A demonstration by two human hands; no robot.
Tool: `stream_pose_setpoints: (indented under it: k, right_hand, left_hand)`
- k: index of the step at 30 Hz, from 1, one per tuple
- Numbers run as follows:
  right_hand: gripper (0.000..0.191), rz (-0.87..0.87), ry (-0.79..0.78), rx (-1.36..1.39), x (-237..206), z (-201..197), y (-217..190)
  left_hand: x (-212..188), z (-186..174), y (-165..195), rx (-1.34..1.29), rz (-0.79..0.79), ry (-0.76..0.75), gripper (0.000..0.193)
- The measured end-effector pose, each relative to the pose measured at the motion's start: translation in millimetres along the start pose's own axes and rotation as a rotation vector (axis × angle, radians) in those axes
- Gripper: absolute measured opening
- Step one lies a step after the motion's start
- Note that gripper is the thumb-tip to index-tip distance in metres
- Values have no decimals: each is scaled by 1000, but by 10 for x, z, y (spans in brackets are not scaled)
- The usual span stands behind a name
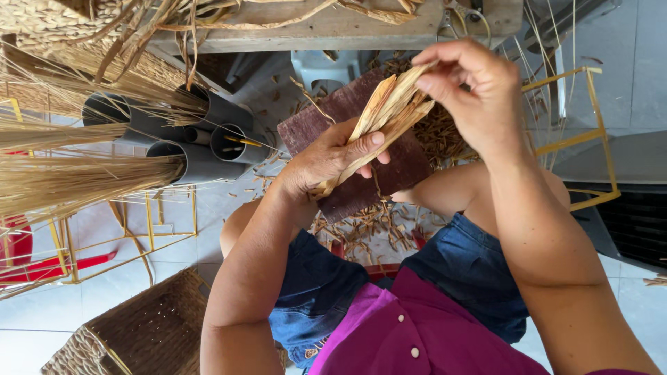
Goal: The person sits on the floor and uses scissors to trim the ends off bundles of dried palm leaf strips, letting cut pieces fall onto a pile below. They then gather the trimmed strips, align them into a larger bundle, and bind the bundle together with a thin strip.
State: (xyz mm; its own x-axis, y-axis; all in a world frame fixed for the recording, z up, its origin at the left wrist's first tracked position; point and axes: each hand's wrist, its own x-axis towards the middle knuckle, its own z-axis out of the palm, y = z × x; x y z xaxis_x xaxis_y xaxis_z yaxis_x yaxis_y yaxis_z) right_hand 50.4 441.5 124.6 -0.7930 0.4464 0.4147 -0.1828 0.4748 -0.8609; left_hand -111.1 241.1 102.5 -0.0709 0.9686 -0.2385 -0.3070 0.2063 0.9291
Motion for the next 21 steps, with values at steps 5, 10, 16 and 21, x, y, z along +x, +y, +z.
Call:
stream_pose_setpoints:
  k: [5, 10, 16, 21]
  right_hand:
    - [24, -117, 69, -145, 66, -28, -187]
    - [41, -148, -17, -35, 90, 30, -329]
    - [44, -123, -86, 91, 91, 76, -334]
    - [47, -56, -240, 76, 117, 112, -428]
  left_hand:
    - [-19, 10, 30, 24, -47, 2, 62]
    - [-66, 67, 43, -33, -59, 13, 61]
    - [-58, 77, 55, -40, -68, 2, 61]
    - [-50, 50, -6, -47, -121, -5, 56]
